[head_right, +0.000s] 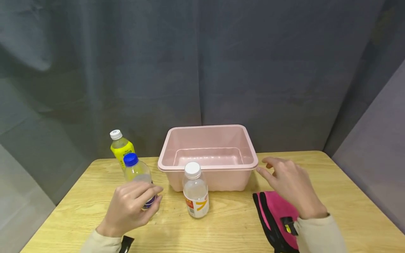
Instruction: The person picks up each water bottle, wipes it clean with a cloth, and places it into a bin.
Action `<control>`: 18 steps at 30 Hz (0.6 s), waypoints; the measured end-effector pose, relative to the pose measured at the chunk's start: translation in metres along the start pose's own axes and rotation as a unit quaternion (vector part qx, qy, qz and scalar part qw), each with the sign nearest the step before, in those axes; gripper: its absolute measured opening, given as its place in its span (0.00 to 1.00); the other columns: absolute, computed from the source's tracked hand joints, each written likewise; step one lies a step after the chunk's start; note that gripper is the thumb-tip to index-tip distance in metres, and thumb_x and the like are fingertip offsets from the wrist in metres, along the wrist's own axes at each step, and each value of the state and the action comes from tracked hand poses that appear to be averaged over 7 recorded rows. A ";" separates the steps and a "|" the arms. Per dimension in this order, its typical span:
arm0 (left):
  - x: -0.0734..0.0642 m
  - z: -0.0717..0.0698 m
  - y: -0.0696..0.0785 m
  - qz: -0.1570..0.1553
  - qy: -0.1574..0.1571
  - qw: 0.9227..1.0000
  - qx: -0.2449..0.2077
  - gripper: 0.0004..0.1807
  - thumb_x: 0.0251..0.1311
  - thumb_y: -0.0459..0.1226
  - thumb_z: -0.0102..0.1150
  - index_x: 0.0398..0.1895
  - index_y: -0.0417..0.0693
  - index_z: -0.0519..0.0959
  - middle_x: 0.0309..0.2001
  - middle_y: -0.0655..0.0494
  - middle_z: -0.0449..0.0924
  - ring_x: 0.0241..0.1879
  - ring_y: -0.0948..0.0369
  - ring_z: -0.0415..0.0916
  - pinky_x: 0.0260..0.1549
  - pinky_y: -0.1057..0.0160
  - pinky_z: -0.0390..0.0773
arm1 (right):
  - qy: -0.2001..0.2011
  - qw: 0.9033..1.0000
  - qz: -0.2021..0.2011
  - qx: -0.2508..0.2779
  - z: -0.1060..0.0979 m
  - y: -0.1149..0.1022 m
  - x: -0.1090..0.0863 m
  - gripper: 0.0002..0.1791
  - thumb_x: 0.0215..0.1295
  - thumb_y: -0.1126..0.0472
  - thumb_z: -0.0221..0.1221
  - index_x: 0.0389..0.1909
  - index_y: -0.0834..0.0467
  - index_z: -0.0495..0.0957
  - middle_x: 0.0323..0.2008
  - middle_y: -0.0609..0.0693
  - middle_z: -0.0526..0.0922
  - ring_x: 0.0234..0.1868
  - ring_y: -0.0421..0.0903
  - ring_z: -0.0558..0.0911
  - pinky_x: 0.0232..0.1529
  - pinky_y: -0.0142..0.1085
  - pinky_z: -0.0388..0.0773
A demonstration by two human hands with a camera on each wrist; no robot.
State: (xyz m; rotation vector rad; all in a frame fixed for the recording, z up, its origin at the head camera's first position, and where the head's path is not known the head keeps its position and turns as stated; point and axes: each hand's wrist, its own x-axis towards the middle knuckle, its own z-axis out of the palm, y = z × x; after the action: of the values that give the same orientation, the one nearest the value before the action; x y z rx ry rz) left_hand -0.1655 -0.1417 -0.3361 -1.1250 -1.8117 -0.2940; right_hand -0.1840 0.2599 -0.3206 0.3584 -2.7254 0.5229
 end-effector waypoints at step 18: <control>0.000 0.023 0.003 -0.034 -0.005 0.999 -0.031 0.17 0.74 0.41 0.46 0.37 0.44 0.84 0.32 0.57 0.84 0.26 0.62 0.81 0.23 0.67 0.81 | -0.003 1.000 0.002 -0.009 0.000 0.003 -0.007 0.21 0.68 0.53 0.66 0.48 0.68 0.82 0.33 0.57 0.86 0.30 0.50 0.84 0.27 0.50 0.81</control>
State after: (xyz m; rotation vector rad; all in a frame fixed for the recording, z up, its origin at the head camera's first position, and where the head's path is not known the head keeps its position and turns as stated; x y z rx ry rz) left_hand -0.1767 -0.1251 -0.3488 -1.1097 -1.8636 -0.3878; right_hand -0.1787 0.2635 -0.3238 0.3511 -2.7355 0.4983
